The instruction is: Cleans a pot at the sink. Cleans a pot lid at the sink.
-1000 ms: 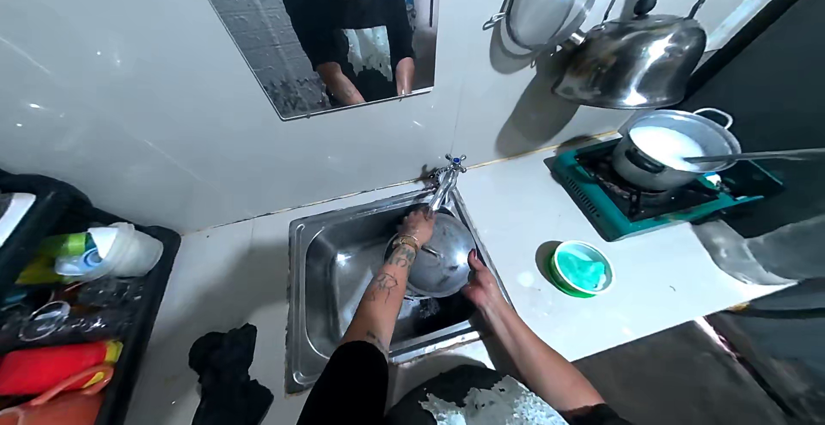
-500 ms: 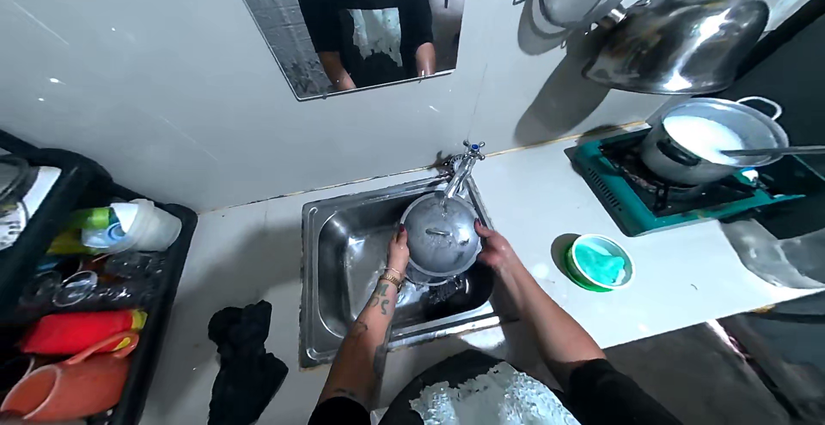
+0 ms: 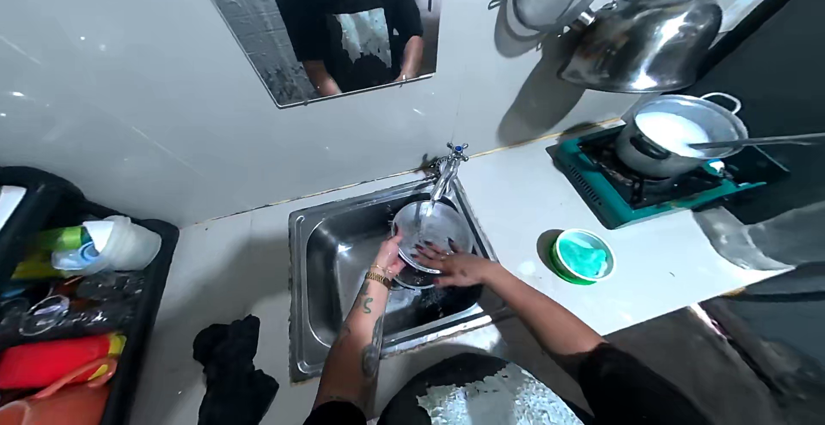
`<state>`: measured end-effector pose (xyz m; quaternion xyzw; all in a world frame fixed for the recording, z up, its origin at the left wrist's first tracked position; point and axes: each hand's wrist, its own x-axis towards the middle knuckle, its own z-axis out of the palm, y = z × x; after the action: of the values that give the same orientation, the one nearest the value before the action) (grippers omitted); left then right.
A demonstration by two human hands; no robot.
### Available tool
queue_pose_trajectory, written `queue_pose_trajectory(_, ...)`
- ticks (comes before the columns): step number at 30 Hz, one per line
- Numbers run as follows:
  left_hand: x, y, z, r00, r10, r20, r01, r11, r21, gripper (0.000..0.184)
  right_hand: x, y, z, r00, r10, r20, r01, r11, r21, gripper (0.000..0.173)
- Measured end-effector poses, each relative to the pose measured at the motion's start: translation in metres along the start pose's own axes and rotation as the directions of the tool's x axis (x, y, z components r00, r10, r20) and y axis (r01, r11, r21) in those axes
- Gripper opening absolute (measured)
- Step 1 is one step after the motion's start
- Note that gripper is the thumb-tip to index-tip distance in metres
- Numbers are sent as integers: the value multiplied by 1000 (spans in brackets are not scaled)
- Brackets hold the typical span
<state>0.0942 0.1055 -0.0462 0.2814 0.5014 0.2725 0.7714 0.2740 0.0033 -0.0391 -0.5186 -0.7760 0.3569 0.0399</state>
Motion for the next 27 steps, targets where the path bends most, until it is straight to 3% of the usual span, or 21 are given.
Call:
queue_pose_trajectory(2,-4,-8,-4,995,81,-62,-81,997,1,48,37,10,2,972,178,-152,-182,983,-16,72)
queue_pose_trajectory(4,-12,-12,-2,985,121,-124,-125,992,-22,48,74,16,0,851,429,-304,-455,891,-15,80)
queue_pose_trajectory(5,-16,-14,1,979,136,-151,-142,989,-31,49,88,12,1,814,484,-321,-504,863,22,83)
queue_pose_trajectory(6,-19,-16,4,972,152,-181,-163,986,-43,48,98,6,4,836,448,-318,-456,889,53,79)
queue_pose_trajectory(8,-23,-18,2,949,196,-246,-218,974,-66,48,101,-4,12,963,155,-220,-138,986,92,65)
queue_pose_trajectory(9,-24,-20,-6,936,221,-275,-249,966,-72,48,99,-5,9,992,3,-129,10,996,94,59)
queue_pose_trajectory(10,-24,-20,-16,927,242,-286,-275,958,-82,49,96,-2,3,996,-53,-72,57,997,50,61)
queue_pose_trajectory(12,-26,-22,-29,923,247,-294,-287,953,-100,49,92,5,-8,982,148,-118,-159,984,-86,75)
queue_pose_trajectory(14,-31,-27,-23,935,221,-278,-258,960,-105,48,107,5,-1,880,375,-291,-419,902,-105,81)
queue_pose_trajectory(15,-32,-29,-14,941,211,-264,-244,964,-101,48,114,-1,4,852,410,-325,-453,889,-66,80)
queue_pose_trajectory(16,-32,-30,-4,946,199,-256,-231,968,-101,47,115,-10,7,869,390,-304,-412,911,-6,76)
queue_pose_trajectory(18,-33,-29,5,950,142,-277,-183,975,-129,46,103,-20,8,970,194,-148,-179,978,109,63)
queue_pose_trajectory(20,-33,-30,-3,950,97,-298,-153,973,-172,48,86,-7,1,999,40,6,-41,997,58,61)
queue_pose_trajectory(21,-34,-32,-6,957,90,-278,-147,970,-194,50,78,3,-5,991,131,-3,-131,990,-53,66)
queue_pose_trajectory(22,-34,-34,-7,965,87,-249,-140,969,-202,52,75,13,-7,956,270,-113,-286,944,-162,72)
queue_pose_trajectory(24,-38,-38,3,974,94,-206,-131,976,-175,53,84,16,-1,834,433,-342,-516,832,-206,83)
queue_pose_trajectory(25,-39,-38,9,977,111,-182,-139,979,-148,52,91,9,2,824,418,-382,-507,845,-170,81)
queue_pose_trajectory(27,-38,-33,13,978,132,-164,-151,982,-114,51,92,-10,11,920,235,-314,-257,966,-29,63)
